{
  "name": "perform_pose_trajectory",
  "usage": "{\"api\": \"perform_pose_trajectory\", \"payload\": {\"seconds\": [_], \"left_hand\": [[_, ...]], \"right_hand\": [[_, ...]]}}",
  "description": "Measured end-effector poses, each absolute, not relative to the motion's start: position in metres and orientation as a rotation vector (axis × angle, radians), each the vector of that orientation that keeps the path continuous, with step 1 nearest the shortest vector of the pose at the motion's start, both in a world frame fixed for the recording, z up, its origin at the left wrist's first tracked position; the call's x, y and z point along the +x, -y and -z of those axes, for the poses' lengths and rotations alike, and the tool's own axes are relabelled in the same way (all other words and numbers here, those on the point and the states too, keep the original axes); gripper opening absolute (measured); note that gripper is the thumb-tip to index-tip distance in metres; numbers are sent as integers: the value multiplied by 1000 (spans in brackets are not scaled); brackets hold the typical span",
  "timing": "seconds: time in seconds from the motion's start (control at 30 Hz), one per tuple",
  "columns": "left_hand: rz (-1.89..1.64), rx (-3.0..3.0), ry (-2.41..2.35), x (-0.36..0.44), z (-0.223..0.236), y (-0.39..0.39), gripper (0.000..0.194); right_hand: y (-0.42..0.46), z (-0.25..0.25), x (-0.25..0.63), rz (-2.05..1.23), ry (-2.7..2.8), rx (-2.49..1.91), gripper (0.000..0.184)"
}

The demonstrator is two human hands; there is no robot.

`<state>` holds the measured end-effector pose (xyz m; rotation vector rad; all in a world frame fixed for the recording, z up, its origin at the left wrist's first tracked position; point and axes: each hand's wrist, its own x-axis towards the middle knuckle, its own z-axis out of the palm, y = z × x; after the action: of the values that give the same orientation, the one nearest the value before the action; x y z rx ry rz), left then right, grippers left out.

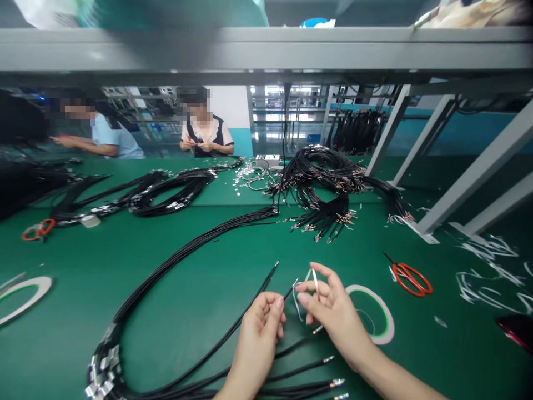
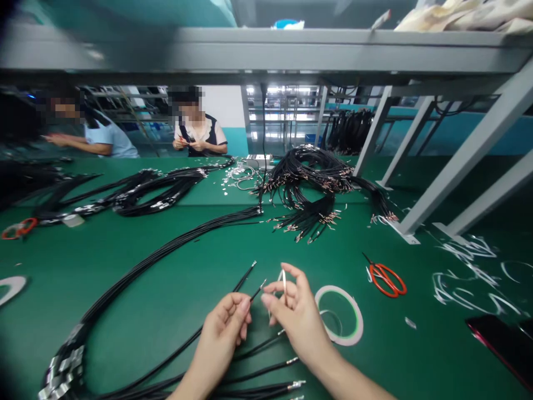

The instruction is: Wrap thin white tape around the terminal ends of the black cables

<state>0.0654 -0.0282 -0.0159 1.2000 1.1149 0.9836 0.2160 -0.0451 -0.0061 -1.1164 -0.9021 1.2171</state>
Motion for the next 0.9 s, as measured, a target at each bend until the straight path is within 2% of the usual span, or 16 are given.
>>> {"api": "perform_pose_trajectory", "payload": {"seconds": [0.07, 0.13, 0.33, 0.43, 0.57, 0.63, 0.73, 0.9], "left_hand": [[-1001, 1194, -1141, 65, 23, 20, 33], [-1024, 1221, -1166, 64, 30, 8, 36], [-1151, 1260, -1217, 59, 34, -39, 44], [-1148, 1280, -1204, 61, 27, -46, 46], [-1095, 1320, -1115, 70, 3, -31, 37], [-1080, 1304, -1052, 75, -10, -20, 33], [-1257, 1173, -1023, 81, -24, -7, 28], [-1150, 1027, -915, 84, -31, 3, 31]], "right_hand": [[35, 7, 218, -1144, 919, -1138, 50], [22, 13, 216, -1097, 908, -1151, 45], [-10, 41, 205, -1003, 934, -1159, 55], [-16, 38, 207, -977, 905, -1132, 59], [-5, 7, 214, -911, 962, -1180, 42], [4, -14, 217, -963, 1020, -1164, 36], [15, -35, 218, -1067, 1005, -1095, 30], [26, -36, 215, -1296, 1035, -1082, 30]]}}
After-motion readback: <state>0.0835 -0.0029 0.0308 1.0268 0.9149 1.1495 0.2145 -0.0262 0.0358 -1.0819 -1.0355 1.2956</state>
